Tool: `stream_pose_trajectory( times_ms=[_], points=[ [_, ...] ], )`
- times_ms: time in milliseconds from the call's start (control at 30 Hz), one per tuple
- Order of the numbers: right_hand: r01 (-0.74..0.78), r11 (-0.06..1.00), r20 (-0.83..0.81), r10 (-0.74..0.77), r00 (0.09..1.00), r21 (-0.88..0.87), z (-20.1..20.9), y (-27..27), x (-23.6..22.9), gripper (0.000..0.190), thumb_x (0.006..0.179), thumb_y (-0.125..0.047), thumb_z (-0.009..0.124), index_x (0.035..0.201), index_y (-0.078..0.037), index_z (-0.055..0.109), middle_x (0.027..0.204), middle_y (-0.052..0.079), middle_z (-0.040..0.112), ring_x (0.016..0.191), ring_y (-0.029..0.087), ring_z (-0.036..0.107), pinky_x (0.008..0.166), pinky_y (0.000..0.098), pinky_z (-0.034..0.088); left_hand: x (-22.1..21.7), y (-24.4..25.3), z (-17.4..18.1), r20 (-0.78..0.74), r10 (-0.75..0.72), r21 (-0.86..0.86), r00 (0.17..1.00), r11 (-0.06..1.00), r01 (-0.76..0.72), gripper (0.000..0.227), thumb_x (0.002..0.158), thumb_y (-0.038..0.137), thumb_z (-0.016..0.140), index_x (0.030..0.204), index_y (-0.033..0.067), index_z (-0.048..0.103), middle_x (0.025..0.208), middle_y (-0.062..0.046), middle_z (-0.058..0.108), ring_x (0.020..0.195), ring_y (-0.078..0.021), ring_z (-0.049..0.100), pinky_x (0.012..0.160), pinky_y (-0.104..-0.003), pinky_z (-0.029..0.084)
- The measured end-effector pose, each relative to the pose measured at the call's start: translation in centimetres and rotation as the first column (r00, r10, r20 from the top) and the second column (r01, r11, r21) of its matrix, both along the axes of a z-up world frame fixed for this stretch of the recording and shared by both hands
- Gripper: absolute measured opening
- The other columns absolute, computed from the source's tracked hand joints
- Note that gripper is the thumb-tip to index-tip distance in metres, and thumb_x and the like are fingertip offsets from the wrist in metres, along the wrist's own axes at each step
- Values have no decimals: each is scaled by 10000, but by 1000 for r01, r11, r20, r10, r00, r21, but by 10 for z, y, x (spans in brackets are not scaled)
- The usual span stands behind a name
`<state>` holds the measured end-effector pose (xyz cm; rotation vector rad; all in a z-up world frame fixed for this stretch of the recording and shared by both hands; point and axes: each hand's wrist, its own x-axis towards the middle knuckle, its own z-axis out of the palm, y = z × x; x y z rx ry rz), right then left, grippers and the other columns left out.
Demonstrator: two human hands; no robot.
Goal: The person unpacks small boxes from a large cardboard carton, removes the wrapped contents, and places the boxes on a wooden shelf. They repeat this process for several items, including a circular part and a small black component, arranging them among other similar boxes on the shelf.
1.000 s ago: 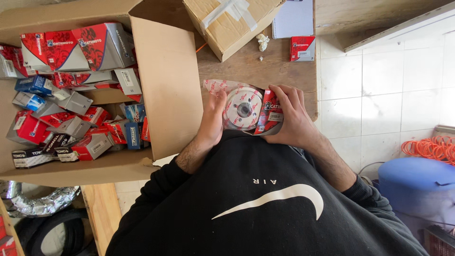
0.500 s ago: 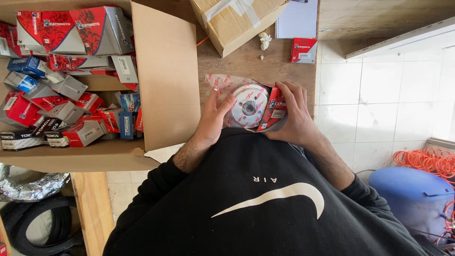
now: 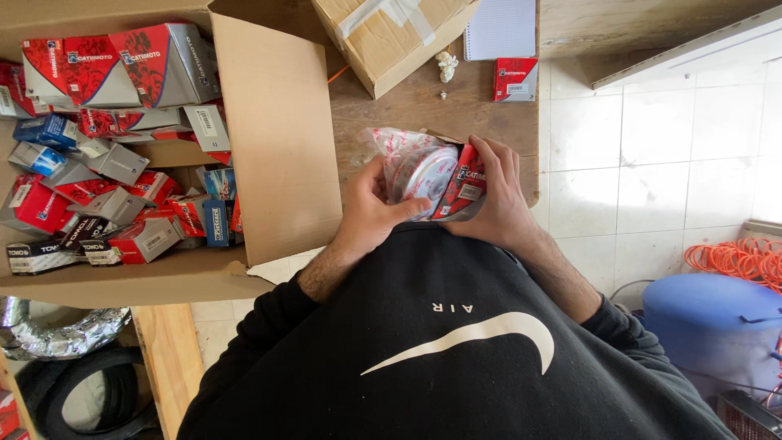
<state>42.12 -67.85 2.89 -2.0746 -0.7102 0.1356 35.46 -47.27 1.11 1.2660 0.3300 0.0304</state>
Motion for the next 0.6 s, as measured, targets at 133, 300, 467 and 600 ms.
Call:
stream_pose_trajectory(
  times_ms=[133, 300, 467, 600],
  points=[
    [31, 999, 24, -31, 999, 22, -4, 12, -5, 1235, 483, -293, 1001, 1510, -14, 374, 1391, 244, 442, 1329, 475, 442, 1135, 566, 377, -1, -10, 20, 109, 14, 182, 994, 983, -34, 600, 559, 195, 1033, 979, 76, 622, 806, -60, 644, 812, -115, 641, 753, -271, 546],
    [85, 943, 290, -183, 940, 320, -3, 18, 12, 958, 843, -329, 866, 1477, 113, 300, 1358, 285, 440, 1332, 465, 403, 1140, 523, 334, 6, -17, 72, 615, -315, 621, 723, 758, -198, 228, 877, 192, 777, 1095, 143, 731, 1009, -43, 687, 856, -263, 666, 813, -378, 539],
    [67, 922, 351, -212, 912, 381, 41, 20, 22, 464, 903, -201, 812, 1204, 68, 583, 1108, 199, 431, 1091, 413, 438, 1002, 547, 394, 12, -5, 106, 698, -461, 702, 548, 594, -394, 125, 987, 167, 683, 1086, 159, 760, 1022, -35, 732, 925, -230, 693, 952, -489, 476],
    [137, 924, 479, -307, 822, 356, 53, 31, 21, 290, 864, -117, 863, 1055, 11, 687, 991, 150, 411, 975, 378, 407, 936, 572, 422, 14, 5, 106, 694, -483, 720, 534, 474, -507, 64, 956, 188, 736, 1018, 171, 745, 1086, -26, 753, 1044, -237, 692, 968, -578, 466]
  ],
)
